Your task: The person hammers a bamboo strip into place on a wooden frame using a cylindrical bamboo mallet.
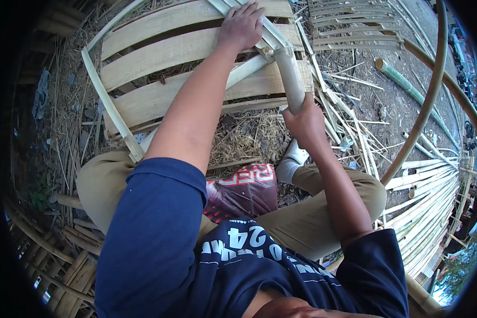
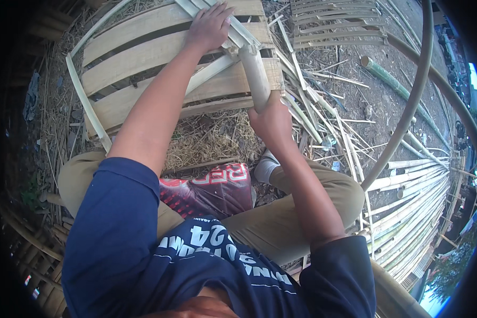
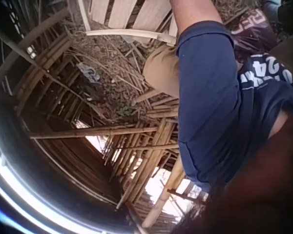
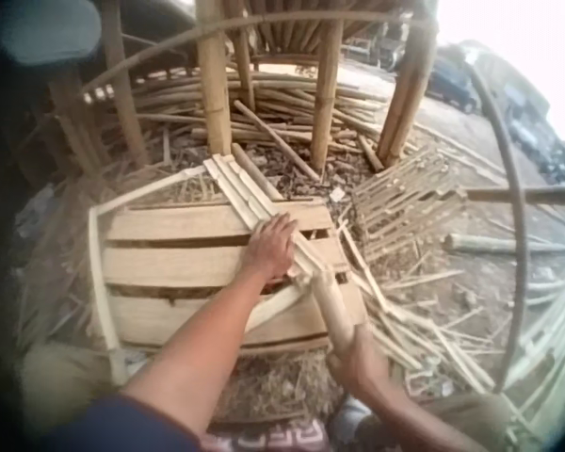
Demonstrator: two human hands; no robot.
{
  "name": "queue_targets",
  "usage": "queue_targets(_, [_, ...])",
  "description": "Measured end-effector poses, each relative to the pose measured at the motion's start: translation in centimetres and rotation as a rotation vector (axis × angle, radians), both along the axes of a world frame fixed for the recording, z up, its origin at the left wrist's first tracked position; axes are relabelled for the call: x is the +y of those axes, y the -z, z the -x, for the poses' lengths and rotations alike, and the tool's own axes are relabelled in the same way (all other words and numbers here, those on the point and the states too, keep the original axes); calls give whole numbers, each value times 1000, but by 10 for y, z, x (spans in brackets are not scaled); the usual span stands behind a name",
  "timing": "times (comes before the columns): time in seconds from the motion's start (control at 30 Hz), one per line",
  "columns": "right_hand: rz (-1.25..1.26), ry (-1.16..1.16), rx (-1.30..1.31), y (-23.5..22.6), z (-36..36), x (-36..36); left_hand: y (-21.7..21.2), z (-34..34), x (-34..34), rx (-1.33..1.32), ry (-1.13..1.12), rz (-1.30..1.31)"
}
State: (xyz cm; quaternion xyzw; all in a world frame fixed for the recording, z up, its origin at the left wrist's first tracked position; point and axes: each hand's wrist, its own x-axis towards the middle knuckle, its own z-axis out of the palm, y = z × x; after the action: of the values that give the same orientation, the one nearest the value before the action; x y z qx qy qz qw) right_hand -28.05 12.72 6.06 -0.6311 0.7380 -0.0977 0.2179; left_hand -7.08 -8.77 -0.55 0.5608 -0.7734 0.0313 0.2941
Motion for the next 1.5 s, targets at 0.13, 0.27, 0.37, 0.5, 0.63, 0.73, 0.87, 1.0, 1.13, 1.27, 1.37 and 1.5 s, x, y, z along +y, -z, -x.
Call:
queue_targets(0.13, [107, -72, -14, -27, -19, 0, 12, -24, 5, -47, -63, 11])
queue_targets(0.27, [52, -74, -13, -21, -15, 0, 9, -21, 3, -60, -56, 23])
queue_targets(0.37, [1, -75, -20, -21, -16, 0, 10, -22, 3, -62, -58, 27])
queue_targets(0.5, [-7, -54, -54, -18, -8, -4, 7, -15, 4, -79, -65, 18])
queue_targets(0.63, [239, 93, -329, -55, -13, 4, 9, -27, 10, -75, -93, -22])
queue_targets(0.73, [276, -13, -53, -14, -12, 1, -1, -6, 1, -48, -35, 19])
queue_targets(0.87, [132, -68, -43, -38, -29, -4, -6, -28, 6, -113, -66, -252])
queue_targets(1.0, [95, -90, 32, -40, -18, -2, -22, -19, 11, -100, -40, -263])
queue_targets(1.13, [58, -124, 25, -23, -12, 0, -16, -18, 10, -118, -38, -265])
queue_targets(1.27, [-15, -92, -22, -28, -12, -2, 8, -22, 5, -81, -70, 16])
queue_targets(1.37, [-109, -13, -173, -71, -9, -4, 13, -28, 7, -93, -81, 0])
queue_targets(1.5, [131, -115, 123, -4, 0, 1, -7, -3, 0, -33, 16, -12])
